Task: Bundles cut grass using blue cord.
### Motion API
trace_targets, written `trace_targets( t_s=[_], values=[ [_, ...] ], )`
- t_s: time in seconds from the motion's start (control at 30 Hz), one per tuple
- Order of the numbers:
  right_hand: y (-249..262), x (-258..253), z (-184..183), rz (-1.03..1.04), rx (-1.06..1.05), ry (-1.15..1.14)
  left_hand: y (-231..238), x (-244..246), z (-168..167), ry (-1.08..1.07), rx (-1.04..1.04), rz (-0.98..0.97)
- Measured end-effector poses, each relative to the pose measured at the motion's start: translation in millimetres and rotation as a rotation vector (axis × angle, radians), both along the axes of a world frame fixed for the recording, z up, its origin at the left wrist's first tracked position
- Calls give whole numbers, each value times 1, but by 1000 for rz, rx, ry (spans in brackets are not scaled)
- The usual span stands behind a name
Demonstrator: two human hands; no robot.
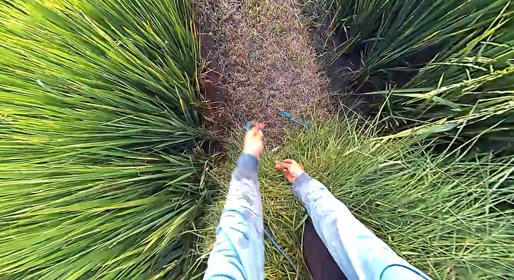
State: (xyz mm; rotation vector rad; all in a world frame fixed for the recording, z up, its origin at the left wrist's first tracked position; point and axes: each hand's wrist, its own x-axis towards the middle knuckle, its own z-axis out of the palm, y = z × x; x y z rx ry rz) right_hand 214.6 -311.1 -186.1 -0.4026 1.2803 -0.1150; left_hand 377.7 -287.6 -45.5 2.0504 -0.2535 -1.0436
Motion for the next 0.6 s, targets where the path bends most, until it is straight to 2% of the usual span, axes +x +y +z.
trace_targets(
  t_s=[0.07,0.1,0.17,0.27,0.43,0.53,0.6],
  values=[
    [0,0,-8,-16,21,4,29,-39,-75,68,142,26],
    [-2,0,-10,6,27,-2,40,-54,-96,114,177,73],
    [-3,-1,-12,68,33,-21,55,-78,-115,201,194,166],
    [-1,1,-14,204,-13,16,64,-92,-123,194,251,131],
    [-2,7,-4,454,-145,122,52,-85,-102,53,492,-352],
    [-8,12,-3,752,-377,195,54,-85,-104,97,469,-415],
    [-10,15,12,903,-548,281,52,-83,-91,100,431,-380]
  ],
)
